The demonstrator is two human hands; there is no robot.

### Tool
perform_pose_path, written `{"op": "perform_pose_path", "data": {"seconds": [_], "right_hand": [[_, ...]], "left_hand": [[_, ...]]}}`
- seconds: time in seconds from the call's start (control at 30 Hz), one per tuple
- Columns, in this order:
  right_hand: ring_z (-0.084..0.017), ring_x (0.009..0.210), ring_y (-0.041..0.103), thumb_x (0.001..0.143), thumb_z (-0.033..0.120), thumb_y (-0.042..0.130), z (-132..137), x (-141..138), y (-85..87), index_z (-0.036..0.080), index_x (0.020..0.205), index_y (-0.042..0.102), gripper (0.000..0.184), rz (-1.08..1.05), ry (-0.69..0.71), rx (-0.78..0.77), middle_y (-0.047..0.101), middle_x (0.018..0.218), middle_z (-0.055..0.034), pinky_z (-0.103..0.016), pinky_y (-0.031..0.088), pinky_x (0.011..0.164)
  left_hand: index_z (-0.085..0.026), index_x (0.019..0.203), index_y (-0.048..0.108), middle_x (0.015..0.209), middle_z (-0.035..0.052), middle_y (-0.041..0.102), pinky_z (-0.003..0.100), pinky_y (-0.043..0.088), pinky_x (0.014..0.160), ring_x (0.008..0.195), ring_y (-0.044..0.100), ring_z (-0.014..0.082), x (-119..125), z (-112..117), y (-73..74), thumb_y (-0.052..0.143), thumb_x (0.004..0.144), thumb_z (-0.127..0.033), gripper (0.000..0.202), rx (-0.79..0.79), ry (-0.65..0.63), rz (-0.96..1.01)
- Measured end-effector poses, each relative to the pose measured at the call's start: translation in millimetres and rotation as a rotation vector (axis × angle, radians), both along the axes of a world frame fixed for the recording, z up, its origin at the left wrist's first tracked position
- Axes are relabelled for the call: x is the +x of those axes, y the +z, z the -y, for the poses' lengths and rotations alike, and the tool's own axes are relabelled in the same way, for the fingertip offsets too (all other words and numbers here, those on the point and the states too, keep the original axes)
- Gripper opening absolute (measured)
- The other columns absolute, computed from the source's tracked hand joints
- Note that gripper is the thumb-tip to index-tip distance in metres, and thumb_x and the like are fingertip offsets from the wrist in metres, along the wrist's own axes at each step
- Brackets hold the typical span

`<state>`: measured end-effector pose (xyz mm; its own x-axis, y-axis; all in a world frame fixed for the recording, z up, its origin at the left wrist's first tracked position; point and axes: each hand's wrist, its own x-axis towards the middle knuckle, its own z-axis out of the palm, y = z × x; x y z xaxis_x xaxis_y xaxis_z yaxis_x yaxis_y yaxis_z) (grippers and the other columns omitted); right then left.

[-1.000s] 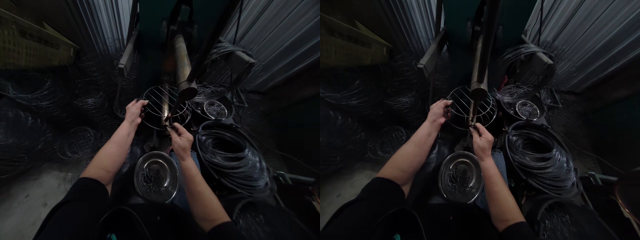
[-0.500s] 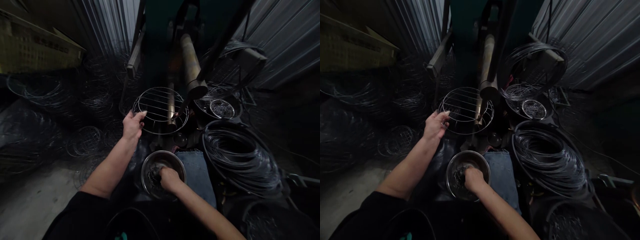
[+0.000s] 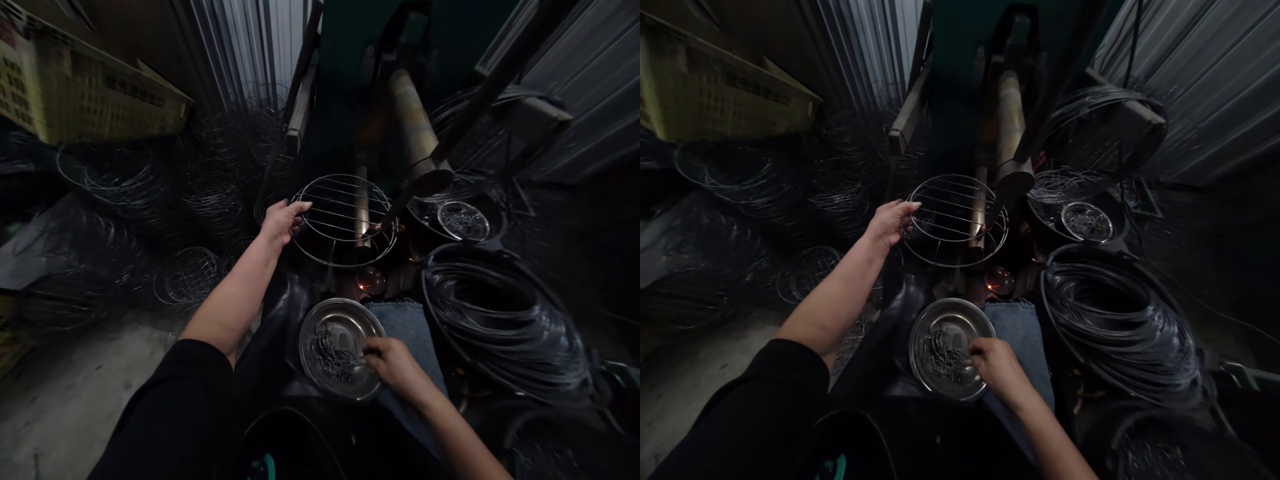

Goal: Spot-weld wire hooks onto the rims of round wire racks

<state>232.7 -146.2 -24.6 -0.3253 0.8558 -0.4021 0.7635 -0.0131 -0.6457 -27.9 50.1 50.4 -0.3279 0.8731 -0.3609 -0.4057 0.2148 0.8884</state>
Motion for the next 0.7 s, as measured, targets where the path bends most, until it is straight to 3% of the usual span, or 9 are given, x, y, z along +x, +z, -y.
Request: {"op": "perform_pose_path", "data": {"seconds": [0.07,0.2,0.27,0.4,0.5,0.6,0.7], "right_hand": [[-0.021,0.069,0.067,0.073,0.023,0.05,2,19,-0.8,0.02,0.078,0.072,0.023,-0.111,-0.161,0.152,0.072,0.073,-0.0041,-0.03,0.051,0.066],[-0.023,0.072,0.068,0.079,0.036,0.054,3,57,-12.3,0.021,0.079,0.071,0.023,-0.095,-0.499,0.697,0.073,0.079,-0.0084,-0.035,0.055,0.071],[-0.024,0.073,0.068,0.077,0.037,0.058,3,68,-22.1,0.022,0.079,0.071,0.02,-0.073,-0.568,0.789,0.073,0.079,-0.009,-0.037,0.055,0.072],[-0.021,0.06,0.067,0.067,0.042,0.07,-1,71,-37.1,0.017,0.094,0.07,0.036,-0.263,-0.816,0.589,0.073,0.077,-0.007,-0.035,0.057,0.062],[-0.018,0.049,0.062,0.056,0.04,0.079,-11,72,-37.1,0.012,0.089,0.071,0.045,-0.451,-0.97,0.35,0.069,0.064,-0.0046,-0.029,0.052,0.046],[-0.018,0.05,0.063,0.047,0.035,0.084,-21,80,-29.0,0.01,0.082,0.072,0.045,-0.56,-0.999,0.143,0.068,0.059,-0.0053,-0.024,0.045,0.041],[-0.019,0.056,0.067,0.042,0.032,0.087,-26,90,-18.9,0.01,0.078,0.07,0.045,-0.673,-0.943,0.004,0.07,0.062,-0.0076,-0.022,0.048,0.045]], "left_hand": [[-0.014,0.113,0.053,0.069,0.001,0.061,0.021,0.038,0.045,0.053,0.057,0.0127,0,3,-0.1,0.081,0.052,-0.012,0.067,0.001,-0.047,-0.012],[-0.016,0.119,0.046,0.069,-0.0004,0.061,0.023,0.044,0.048,0.054,0.058,0.0123,0,20,-2.3,0.077,0.053,-0.01,0.073,-0.006,-0.037,0.022],[-0.017,0.112,0.047,0.07,-0.0002,0.061,0.024,0.046,0.049,0.056,0.059,0.0127,1,29,-2.4,0.078,0.053,-0.011,0.067,-0.012,-0.045,0.044],[-0.02,0.1,0.048,0.067,-0.0029,0.057,0.024,0.046,0.049,0.057,0.059,0.0128,4,37,1.9,0.076,0.05,-0.009,0.058,0.01,-0.021,0.043],[-0.021,0.093,0.047,0.065,-0.0038,0.056,0.024,0.046,0.05,0.059,0.06,0.0139,7,37,2.8,0.074,0.047,-0.006,0.055,0.014,0.028,0.038],[-0.019,0.081,0.046,0.063,-0.0026,0.057,0.024,0.045,0.049,0.058,0.059,0.0142,13,38,-0.8,0.074,0.046,-0.007,0.046,-0.011,0.038,0.056],[-0.018,0.074,0.045,0.061,-0.0021,0.057,0.024,0.044,0.046,0.054,0.057,0.013,21,39,-5.2,0.074,0.047,-0.01,0.04,0.0,0.036,0.081]]}}
